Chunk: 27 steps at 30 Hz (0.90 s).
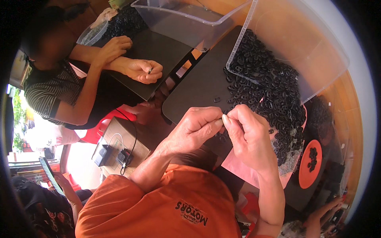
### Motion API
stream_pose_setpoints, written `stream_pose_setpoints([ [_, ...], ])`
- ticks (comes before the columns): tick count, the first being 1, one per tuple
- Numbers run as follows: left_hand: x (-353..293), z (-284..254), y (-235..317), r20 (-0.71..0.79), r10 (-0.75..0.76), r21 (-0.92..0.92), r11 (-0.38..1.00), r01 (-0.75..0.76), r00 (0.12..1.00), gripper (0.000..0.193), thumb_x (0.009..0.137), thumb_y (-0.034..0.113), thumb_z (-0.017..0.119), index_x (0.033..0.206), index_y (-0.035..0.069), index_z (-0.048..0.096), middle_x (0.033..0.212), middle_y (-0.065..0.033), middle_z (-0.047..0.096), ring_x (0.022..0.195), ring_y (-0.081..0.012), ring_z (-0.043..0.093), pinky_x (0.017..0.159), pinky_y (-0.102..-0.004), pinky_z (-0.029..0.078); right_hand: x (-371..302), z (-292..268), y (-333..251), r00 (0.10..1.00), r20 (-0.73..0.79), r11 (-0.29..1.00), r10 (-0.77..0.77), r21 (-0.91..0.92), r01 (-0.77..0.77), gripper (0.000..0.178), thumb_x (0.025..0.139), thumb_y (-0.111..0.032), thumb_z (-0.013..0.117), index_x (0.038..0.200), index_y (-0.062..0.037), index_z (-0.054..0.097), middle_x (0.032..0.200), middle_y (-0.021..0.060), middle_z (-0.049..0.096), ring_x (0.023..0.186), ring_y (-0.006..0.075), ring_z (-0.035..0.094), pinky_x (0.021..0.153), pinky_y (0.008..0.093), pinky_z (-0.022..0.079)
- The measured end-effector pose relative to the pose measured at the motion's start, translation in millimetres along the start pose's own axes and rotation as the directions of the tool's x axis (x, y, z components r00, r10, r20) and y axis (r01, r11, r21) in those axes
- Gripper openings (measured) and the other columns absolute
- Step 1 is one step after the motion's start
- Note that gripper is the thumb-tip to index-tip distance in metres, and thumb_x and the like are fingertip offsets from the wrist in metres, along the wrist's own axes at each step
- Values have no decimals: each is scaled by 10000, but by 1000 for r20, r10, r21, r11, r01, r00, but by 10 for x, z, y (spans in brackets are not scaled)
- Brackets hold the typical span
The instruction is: The person sits at a table and assembles small black plastic components by hand. They pick up a black plastic piece and a metal screw, insert the screw into the plastic piece, and place the assembled unit on a pink tray. The person repeats this process continuously, handling the parts one at a time.
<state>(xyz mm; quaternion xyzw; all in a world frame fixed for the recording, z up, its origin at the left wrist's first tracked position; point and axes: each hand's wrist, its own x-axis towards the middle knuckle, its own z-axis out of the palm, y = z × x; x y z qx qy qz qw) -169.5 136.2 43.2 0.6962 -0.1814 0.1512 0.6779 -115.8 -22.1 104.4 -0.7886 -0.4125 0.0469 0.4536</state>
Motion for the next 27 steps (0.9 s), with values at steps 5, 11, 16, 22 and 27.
stream_pose_setpoints([
  [5, 2, 48, 48, 22, 7, 36, 999, -7, 1000, 190, 934, 100, 504, 807, -38, 538, 705, -114, 550, 644, -237, 536, 593, -349, 426, -83, -41, -9, 1000, -7, 1000, -9, 6, 9, 144, 902, -9, 589, 796, -1, 491, 627, 42, 460, 532, 113, 426, 487, 275, 361],
  [11, 8, 123, 85, 34, 12, 51, 999, -14, 999, 183, 929, 93, 508, 803, -37, 533, 704, -117, 553, 641, -240, 542, 591, -350, 430, -160, -83, -12, 999, -32, 1000, -24, -14, 24, 147, 905, -10, 587, 798, -3, 488, 625, 47, 458, 533, 120, 430, 490, 276, 363],
  [16, 0, 168, 86, 53, 41, 87, 995, -46, 998, 180, 926, 93, 512, 806, -38, 535, 712, -124, 555, 643, -261, 541, 593, -358, 429, -225, -127, -40, 1000, -21, 1000, -9, -20, 9, 137, 906, -10, 587, 804, -1, 496, 625, 48, 466, 542, 123, 442, 495, 279, 370],
  [22, 3, 213, 191, 54, 21, 37, 999, -23, 998, 126, 873, 59, 540, 783, -30, 533, 696, -152, 544, 672, -344, 548, 622, -406, 443, -294, -177, -50, 999, -25, 999, -38, -14, 38, 104, 907, -7, 583, 826, 2, 517, 645, 60, 505, 555, 135, 483, 511, 281, 391],
  [27, -51, 264, 131, 82, 17, 25, 999, -19, 996, 192, 929, 110, 511, 810, -37, 540, 709, -127, 537, 657, -282, 527, 613, -365, 423, -377, -208, -48, 999, 7, 998, -33, -46, 33, 87, 909, -10, 573, 836, 3, 527, 658, 77, 509, 565, 179, 490, 544, 304, 401],
])
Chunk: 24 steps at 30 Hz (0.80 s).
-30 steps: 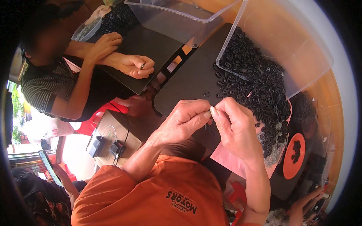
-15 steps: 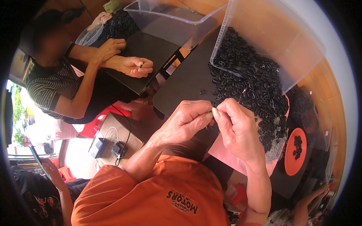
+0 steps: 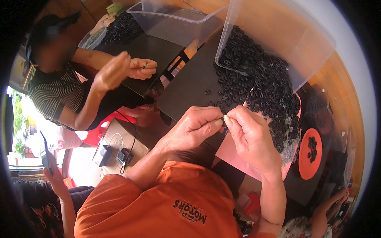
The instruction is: The person sits at a table and assembles small black plastic components by hand. They pick up a black plastic piece and a metal screw, insert the screw into the plastic piece, and place the assembled unit on a pink tray. The person repeats this process continuously, handling the parts one at a time.
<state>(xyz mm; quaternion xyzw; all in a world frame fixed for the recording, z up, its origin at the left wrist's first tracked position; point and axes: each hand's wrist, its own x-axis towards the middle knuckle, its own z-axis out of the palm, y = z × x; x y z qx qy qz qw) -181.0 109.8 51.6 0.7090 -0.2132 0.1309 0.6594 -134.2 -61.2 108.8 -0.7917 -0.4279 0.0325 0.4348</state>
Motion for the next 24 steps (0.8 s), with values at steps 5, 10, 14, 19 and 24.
stream_pose_setpoints([
  [5, 0, 64, 6, 21, 51, 20, 998, -51, 998, 173, 921, 88, 517, 804, -40, 529, 696, -142, 504, 641, -306, 507, 598, -382, 409, -46, -71, -9, 998, 31, 994, -52, -94, 55, 79, 913, -11, 565, 845, 5, 530, 675, 80, 506, 586, 202, 483, 574, 327, 400],
  [10, -21, 132, -74, 13, 95, 42, 995, -96, 995, 158, 917, 78, 520, 814, -42, 526, 693, -150, 490, 638, -328, 495, 594, -393, 408, -123, -52, 25, 1000, 19, 998, -3, -64, 4, 62, 918, -4, 555, 864, 8, 528, 678, 79, 510, 582, 191, 494, 554, 318, 407],
  [14, -32, 114, -59, 21, 76, 92, 993, -78, 997, 156, 914, 86, 521, 824, -41, 532, 704, -154, 496, 647, -334, 506, 599, -399, 414, -132, -34, 71, 1000, 17, 997, -23, -67, 24, 48, 922, -4, 552, 883, 12, 530, 686, 78, 518, 580, 181, 501, 543, 308, 413],
  [19, -47, 89, -86, 9, 63, 95, 993, -63, 998, 168, 912, 105, 516, 830, -40, 539, 709, -154, 508, 655, -336, 518, 606, -393, 425, -99, 3, 53, 1000, 6, 998, -20, -51, 20, 56, 924, -4, 550, 873, 13, 532, 694, 79, 518, 599, 179, 500, 561, 310, 416],
  [24, -62, 71, -86, -10, 42, 91, 995, -41, 999, 169, 898, 100, 501, 806, -37, 536, 701, -136, 510, 647, -303, 522, 608, -382, 433, -64, 15, 31, 999, 22, 996, -28, -82, 30, 56, 921, -5, 552, 870, 11, 535, 693, 80, 508, 613, 198, 493, 574, 319, 413],
])
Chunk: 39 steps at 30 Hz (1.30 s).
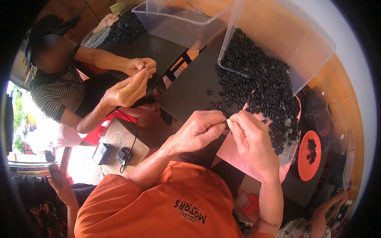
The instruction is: The person sits at a table and assembles small black plastic components by hand. They pick up a black plastic piece and a metal screw, insert the screw into the plastic piece, and place the assembled unit on a pink tray. The person repeats this process continuously, handling the parts one at a time.
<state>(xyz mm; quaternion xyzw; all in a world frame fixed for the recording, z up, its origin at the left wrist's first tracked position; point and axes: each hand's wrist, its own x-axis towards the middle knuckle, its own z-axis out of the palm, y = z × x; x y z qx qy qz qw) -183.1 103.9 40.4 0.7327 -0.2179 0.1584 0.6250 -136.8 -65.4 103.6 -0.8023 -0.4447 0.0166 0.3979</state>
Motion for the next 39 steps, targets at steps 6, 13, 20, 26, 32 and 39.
stream_pose_setpoints([
  [6, -18, 5, -34, -25, -7, 9, 1000, 7, 1000, 165, 884, 97, 503, 792, -37, 532, 699, -133, 512, 641, -284, 522, 604, -375, 437, -8, 40, 29, 1000, -15, 999, -9, -41, 9, 48, 914, -4, 559, 878, 15, 534, 701, 93, 510, 618, 228, 504, 578, 338, 415],
  [13, -10, 13, -62, -58, 14, 16, 1000, -13, 998, 149, 879, 85, 503, 803, -40, 532, 701, -140, 520, 651, -299, 530, 611, -387, 440, -14, 41, 13, 1000, -16, 999, 9, -53, -10, 56, 933, -26, 546, 911, 26, 542, 720, 96, 526, 617, 205, 523, 570, 331, 427],
  [20, -40, -7, -110, -110, -16, 42, 999, 21, 994, 151, 880, 89, 511, 818, -42, 549, 717, -153, 553, 672, -312, 556, 631, -387, 454, 81, -58, -34, 995, -85, 996, 52, -62, -57, 120, 963, -63, 515, 1007, 36, 566, 750, 84, 531, 608, 153, 508, 577, 282, 428],
  [26, -60, -141, -310, -172, -163, 117, 976, 184, 972, 195, 893, 148, 530, 851, -35, 580, 716, -160, 574, 665, -281, 579, 631, -389, 462, 754, 122, -333, 980, -52, 981, -192, -37, 190, 118, 911, 8, 552, 1025, 34, 567, 828, 114, 544, 697, 181, 556, 632, 287, 460],
  [32, -59, -196, -376, -253, -211, 5, 976, 220, 944, 164, 835, 116, 505, 803, -40, 547, 688, -198, 561, 652, -345, 580, 618, -427, 446, 1324, 544, -328, 986, 94, 986, -139, 103, 129, 145, 910, -28, 550, 1037, 40, 553, 874, 155, 594, 750, 247, 602, 703, 333, 491],
  [39, -83, -292, -376, -239, -293, -100, 956, 277, 926, 148, 811, 96, 492, 787, -45, 532, 662, -209, 531, 620, -355, 552, 614, -437, 435, 1622, 813, -393, 979, 180, 979, -95, 197, 59, 153, 926, -61, 542, 1038, 42, 562, 861, 163, 636, 766, 205, 614, 709, 316, 496],
])
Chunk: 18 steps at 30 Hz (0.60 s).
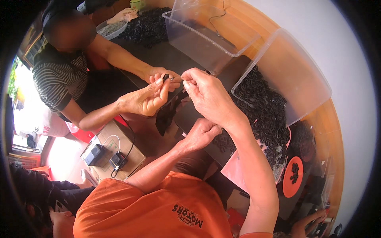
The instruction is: The person sits at a table and assembles small black plastic components by hand. They pick up a black plastic piece and a metal screw, insert the screw into the plastic piece, and place the assembled unit on a pink tray. The person repeats this process continuously, handling the parts one at a time.
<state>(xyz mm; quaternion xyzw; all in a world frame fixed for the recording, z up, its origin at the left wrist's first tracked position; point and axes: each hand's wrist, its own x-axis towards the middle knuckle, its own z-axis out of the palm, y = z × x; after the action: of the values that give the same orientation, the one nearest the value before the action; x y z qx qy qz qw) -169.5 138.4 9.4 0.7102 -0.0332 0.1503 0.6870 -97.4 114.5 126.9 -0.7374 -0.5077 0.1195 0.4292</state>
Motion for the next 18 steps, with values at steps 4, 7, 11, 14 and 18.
stream_pose_setpoints([
  [4, 5, -17, -41, -29, 16, -3, 1000, -16, 999, 158, 812, 97, 495, 762, -51, 514, 653, -214, 514, 601, -356, 534, 601, -442, 423, 79, 37, -37, 997, 27, 997, 71, 36, -72, 151, 936, -69, 534, 1037, 39, 567, 832, 144, 641, 756, 167, 611, 707, 307, 502],
  [7, 12, 19, -117, -37, 38, -2, 999, -38, 999, 168, 824, 102, 500, 760, -53, 515, 640, -187, 501, 590, -306, 513, 593, -418, 422, 107, 64, -14, 999, 7, 997, 52, 64, -52, 151, 942, -80, 533, 1027, 38, 572, 794, 128, 636, 732, 147, 601, 683, 305, 499],
  [11, 6, 20, -137, -60, 49, -2, 999, -49, 997, 165, 823, 98, 501, 748, -48, 513, 653, -188, 509, 607, -320, 518, 594, -422, 424, 176, 103, -30, 998, 5, 997, 69, 40, -70, 210, 952, -159, 547, 945, 45, 597, 712, 109, 622, 678, 139, 592, 623, 303, 491],
  [14, 5, 40, -160, -83, 74, -4, 997, -75, 994, 155, 808, 90, 500, 731, -44, 502, 679, -219, 525, 636, -389, 541, 602, -453, 423, 282, 93, -110, 988, 1, 987, 157, -39, -157, 311, 946, -242, 572, 858, 54, 612, 660, 107, 617, 643, 144, 595, 580, 310, 482],
  [18, 20, 93, -217, -101, 91, -8, 996, -93, 991, 146, 805, 87, 501, 733, -40, 504, 692, -222, 530, 658, -397, 550, 610, -459, 428, 404, 147, -139, 977, -14, 975, 211, -64, -211, 371, 923, -291, 604, 793, 56, 622, 647, 139, 625, 611, 170, 608, 549, 333, 470],
])
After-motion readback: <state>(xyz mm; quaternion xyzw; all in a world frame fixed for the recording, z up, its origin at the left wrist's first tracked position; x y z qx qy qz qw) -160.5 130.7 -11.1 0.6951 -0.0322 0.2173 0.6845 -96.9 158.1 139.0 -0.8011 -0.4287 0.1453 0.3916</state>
